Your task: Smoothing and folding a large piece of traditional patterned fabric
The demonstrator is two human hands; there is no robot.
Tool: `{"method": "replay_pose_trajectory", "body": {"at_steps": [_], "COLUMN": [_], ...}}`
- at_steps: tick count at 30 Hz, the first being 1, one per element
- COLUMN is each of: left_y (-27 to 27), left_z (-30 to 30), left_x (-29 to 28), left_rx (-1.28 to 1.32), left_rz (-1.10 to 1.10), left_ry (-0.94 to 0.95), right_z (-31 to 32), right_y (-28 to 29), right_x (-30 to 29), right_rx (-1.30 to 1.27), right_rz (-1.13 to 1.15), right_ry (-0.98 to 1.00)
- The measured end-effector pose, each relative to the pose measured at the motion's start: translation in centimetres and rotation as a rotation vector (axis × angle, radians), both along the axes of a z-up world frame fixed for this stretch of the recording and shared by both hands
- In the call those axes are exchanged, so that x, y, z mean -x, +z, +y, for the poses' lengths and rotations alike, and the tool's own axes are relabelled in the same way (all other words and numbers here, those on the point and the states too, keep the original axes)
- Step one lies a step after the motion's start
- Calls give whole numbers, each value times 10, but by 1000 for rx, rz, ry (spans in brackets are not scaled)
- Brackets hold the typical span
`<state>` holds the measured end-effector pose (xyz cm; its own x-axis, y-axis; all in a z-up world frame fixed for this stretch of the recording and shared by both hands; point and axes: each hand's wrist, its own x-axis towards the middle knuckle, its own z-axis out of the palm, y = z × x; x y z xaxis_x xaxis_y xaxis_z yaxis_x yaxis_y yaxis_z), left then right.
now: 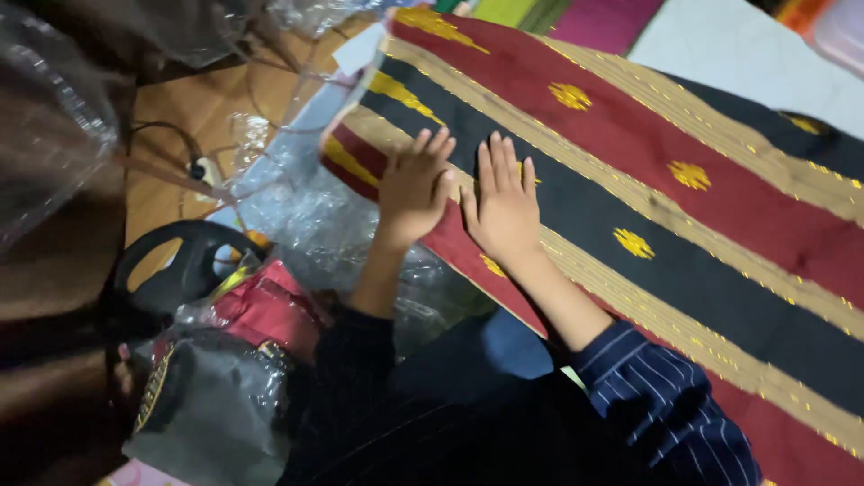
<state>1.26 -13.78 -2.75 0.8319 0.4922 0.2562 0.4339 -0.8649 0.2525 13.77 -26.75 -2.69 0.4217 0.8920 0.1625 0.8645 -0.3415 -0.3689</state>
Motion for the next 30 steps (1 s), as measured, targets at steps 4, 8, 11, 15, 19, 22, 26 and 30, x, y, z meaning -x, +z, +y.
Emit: {"method": "replay_pose_trajectory", "body": {"at_steps": [4, 8, 11, 15, 19, 22, 26, 30], "left_y": [-16, -12, -3, 21, -19, -3, -6, -16], "left_z": [11, 10, -10, -85, -106, -105, -107, -103], "left_x": [4, -1, -4, -13, -20, -25, -21, -25], "left_rx": [45, 34, 114, 183, 58, -18, -2, -27], "left_rz": [55, 18, -43, -140, -7, 51, 96, -26], "left_ry": [-62, -46, -55, -179, -216, -219, -200, -210], "right_z": [-56, -102, -120, -112, -107, -121, -161, -208], "right_y": [22, 19, 21, 49, 27, 20, 22, 30], "right_x": [-7, -21, -24, -3, 28, 23, 12, -4], "right_rx": [118, 101, 112, -19, -7, 67, 82, 19], "right_rz": [29, -52, -20, 51, 1, -107, -36, 5], "right_ry": [-76, -216, -278, -168, -131, -160, -225, -386]}}
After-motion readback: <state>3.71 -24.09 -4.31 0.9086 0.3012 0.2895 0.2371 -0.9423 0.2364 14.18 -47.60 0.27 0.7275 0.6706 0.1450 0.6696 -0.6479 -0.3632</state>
